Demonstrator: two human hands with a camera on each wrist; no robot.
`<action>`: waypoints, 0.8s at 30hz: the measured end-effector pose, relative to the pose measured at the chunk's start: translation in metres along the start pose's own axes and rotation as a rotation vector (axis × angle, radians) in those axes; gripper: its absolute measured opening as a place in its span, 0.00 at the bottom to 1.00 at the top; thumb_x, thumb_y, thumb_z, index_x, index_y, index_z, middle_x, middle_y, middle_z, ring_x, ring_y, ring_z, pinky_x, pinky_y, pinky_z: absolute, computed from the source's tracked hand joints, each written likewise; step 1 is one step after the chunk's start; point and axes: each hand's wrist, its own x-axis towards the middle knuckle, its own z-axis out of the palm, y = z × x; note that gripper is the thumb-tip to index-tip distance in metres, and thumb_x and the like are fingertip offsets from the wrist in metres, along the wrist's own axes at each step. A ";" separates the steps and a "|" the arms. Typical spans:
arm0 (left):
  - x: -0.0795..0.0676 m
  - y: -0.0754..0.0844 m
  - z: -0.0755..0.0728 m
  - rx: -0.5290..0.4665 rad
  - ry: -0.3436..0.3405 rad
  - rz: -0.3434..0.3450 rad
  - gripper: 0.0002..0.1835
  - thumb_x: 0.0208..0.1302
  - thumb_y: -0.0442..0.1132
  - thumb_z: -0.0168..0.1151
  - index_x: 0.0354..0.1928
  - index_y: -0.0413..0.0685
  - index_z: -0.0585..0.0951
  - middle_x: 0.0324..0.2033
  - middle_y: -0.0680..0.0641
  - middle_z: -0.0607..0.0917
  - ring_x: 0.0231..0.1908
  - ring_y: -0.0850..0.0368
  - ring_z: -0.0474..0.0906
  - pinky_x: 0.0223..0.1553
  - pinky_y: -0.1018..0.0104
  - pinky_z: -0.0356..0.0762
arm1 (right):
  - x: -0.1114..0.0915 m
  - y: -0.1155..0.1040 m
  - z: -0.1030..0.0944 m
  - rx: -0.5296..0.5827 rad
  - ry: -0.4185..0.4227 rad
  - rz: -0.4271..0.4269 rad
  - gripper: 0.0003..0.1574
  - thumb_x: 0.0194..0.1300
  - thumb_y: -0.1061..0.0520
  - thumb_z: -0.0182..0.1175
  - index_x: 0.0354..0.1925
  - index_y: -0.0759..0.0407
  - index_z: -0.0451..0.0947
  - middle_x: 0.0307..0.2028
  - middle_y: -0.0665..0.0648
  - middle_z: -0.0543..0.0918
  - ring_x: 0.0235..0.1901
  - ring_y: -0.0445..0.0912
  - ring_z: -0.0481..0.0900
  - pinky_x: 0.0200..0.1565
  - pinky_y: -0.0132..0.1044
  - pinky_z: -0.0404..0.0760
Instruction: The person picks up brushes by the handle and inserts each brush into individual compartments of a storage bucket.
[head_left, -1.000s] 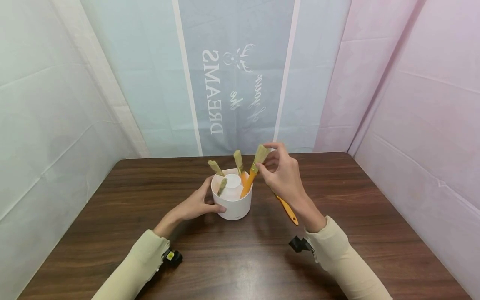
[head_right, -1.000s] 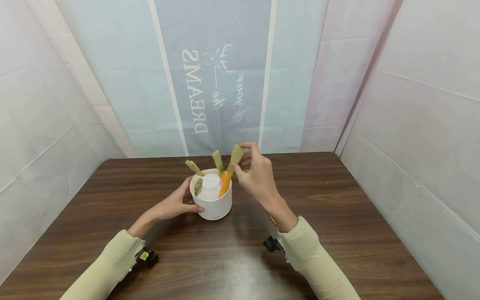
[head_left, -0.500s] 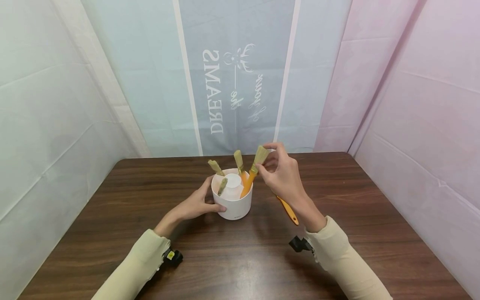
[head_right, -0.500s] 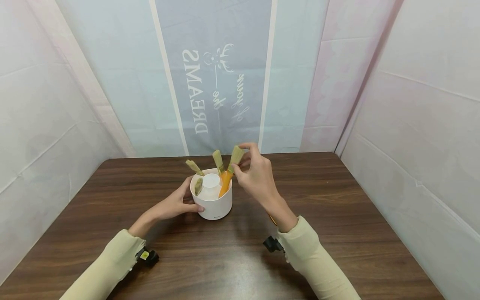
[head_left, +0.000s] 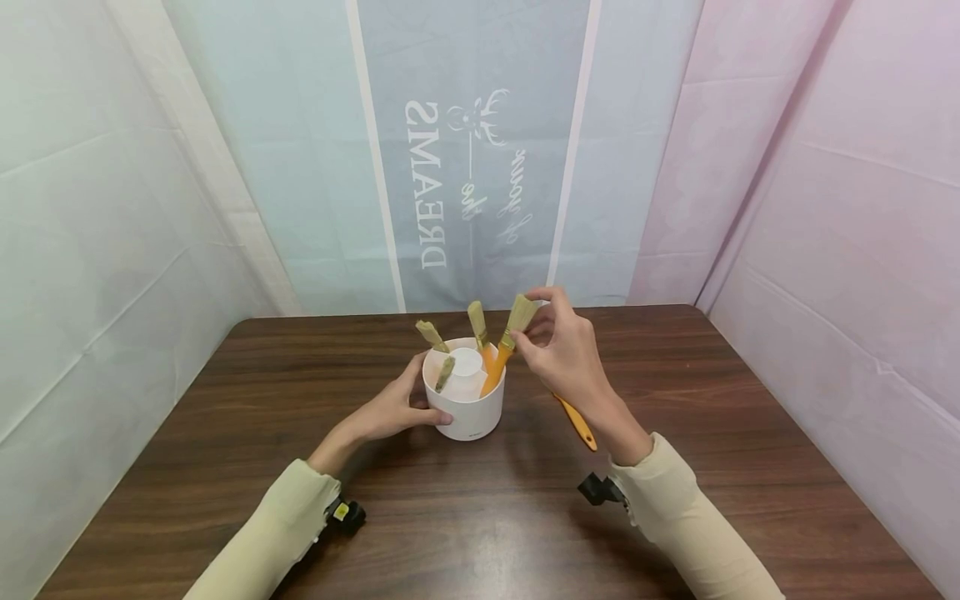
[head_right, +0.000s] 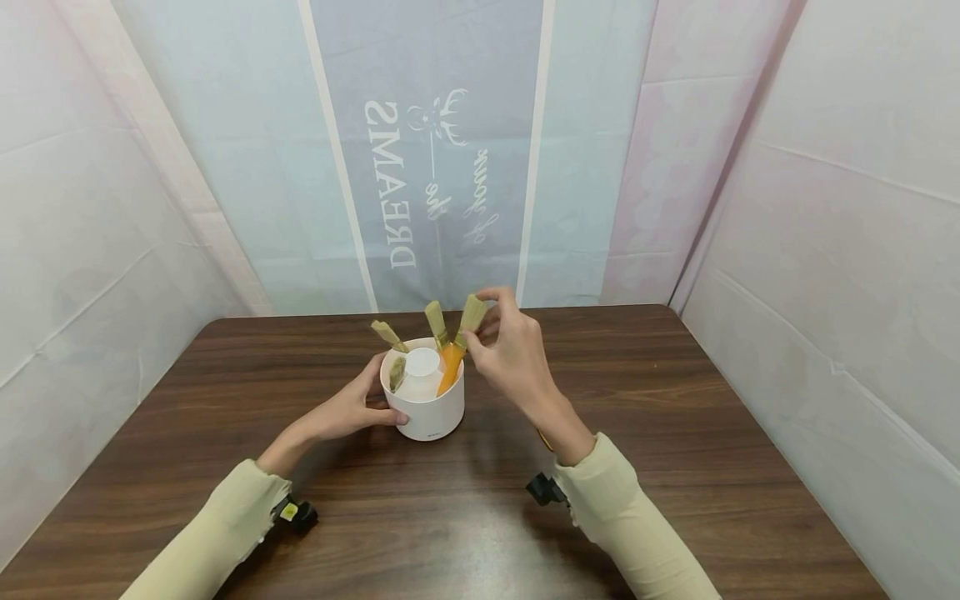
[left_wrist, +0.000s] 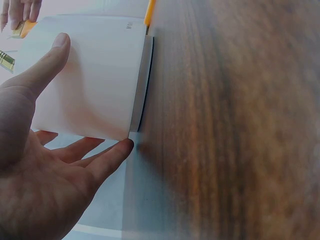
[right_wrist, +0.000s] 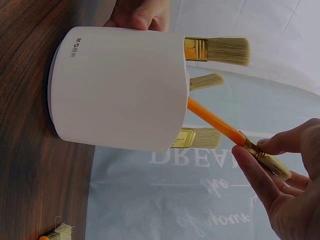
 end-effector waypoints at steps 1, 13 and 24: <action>0.000 0.000 0.000 0.000 0.000 0.000 0.60 0.59 0.42 0.79 0.82 0.57 0.45 0.75 0.44 0.65 0.74 0.45 0.66 0.67 0.47 0.76 | 0.000 0.000 0.000 0.001 -0.002 0.000 0.33 0.62 0.65 0.71 0.62 0.60 0.70 0.34 0.57 0.86 0.31 0.45 0.88 0.32 0.39 0.87; -0.001 0.000 0.000 0.009 -0.003 -0.002 0.60 0.59 0.43 0.78 0.82 0.58 0.45 0.75 0.43 0.66 0.74 0.45 0.66 0.68 0.46 0.74 | -0.001 0.000 0.001 0.005 -0.029 0.013 0.34 0.61 0.65 0.72 0.62 0.60 0.70 0.33 0.56 0.86 0.31 0.45 0.88 0.33 0.39 0.87; 0.000 0.000 0.000 0.014 0.001 0.001 0.60 0.59 0.43 0.78 0.82 0.56 0.45 0.75 0.43 0.65 0.74 0.44 0.65 0.68 0.45 0.75 | -0.002 -0.002 0.000 0.005 -0.051 0.025 0.34 0.62 0.66 0.71 0.63 0.60 0.69 0.34 0.56 0.86 0.31 0.45 0.88 0.34 0.38 0.87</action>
